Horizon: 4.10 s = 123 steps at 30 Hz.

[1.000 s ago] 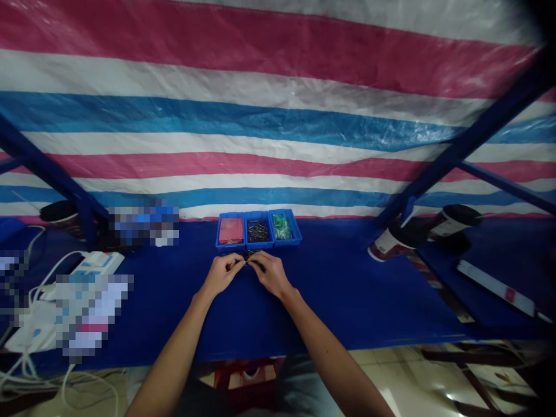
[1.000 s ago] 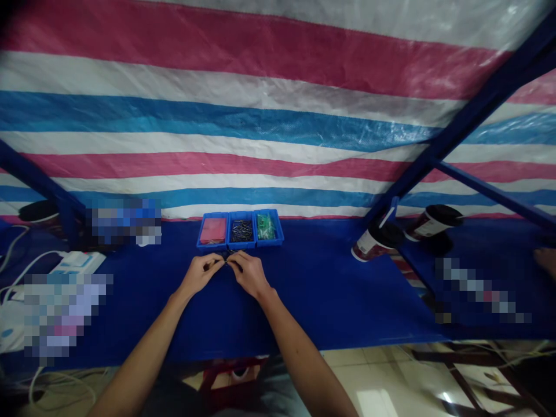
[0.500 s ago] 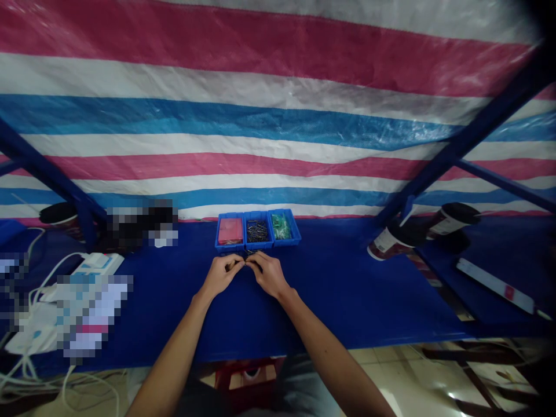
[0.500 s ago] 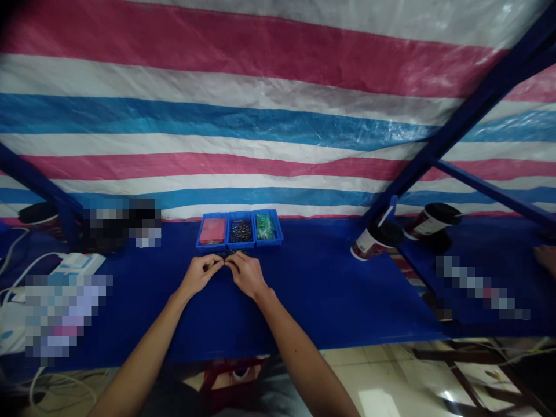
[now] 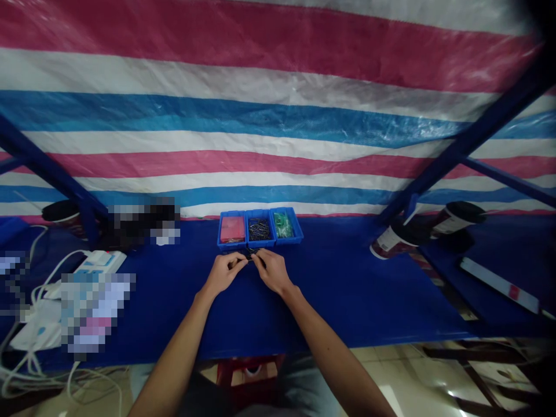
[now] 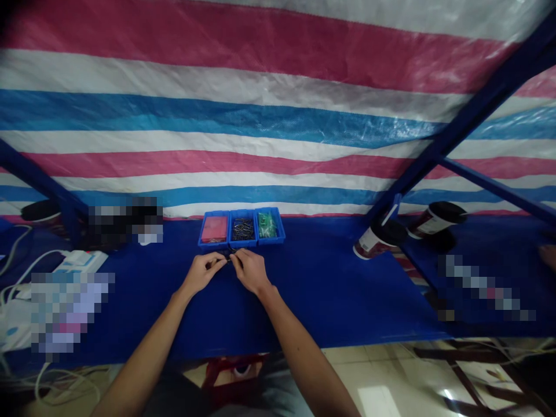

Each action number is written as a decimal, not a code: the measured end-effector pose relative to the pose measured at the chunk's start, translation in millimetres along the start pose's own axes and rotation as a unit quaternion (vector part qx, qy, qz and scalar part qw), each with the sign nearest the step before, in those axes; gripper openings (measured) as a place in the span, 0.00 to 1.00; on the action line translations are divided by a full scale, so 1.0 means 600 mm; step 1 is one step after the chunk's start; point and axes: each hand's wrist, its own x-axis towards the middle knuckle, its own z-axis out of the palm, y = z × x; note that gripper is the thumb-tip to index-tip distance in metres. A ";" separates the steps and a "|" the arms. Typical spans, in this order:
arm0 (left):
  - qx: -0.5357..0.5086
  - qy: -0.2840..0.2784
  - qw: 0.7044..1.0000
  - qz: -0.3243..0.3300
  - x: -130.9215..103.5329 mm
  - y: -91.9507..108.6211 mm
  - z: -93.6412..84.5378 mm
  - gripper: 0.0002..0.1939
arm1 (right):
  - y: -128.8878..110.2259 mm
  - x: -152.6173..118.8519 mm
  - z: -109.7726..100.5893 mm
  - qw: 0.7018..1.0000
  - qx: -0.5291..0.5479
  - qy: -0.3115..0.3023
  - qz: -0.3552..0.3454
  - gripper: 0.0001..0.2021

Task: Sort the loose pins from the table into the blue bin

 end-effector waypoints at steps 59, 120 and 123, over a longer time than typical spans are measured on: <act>-0.013 0.069 0.998 -0.006 0.002 -0.019 0.000 0.18 | -0.005 0.020 0.007 0.981 -0.155 -0.046 -0.105 0.07; 0.027 -0.008 1.000 0.012 0.000 -0.006 -0.002 0.18 | 0.004 -0.005 0.016 0.998 0.033 0.005 -0.048 0.10; 0.029 -0.009 0.999 0.011 0.000 -0.008 -0.001 0.19 | 0.004 -0.004 0.016 0.999 0.030 0.001 -0.044 0.10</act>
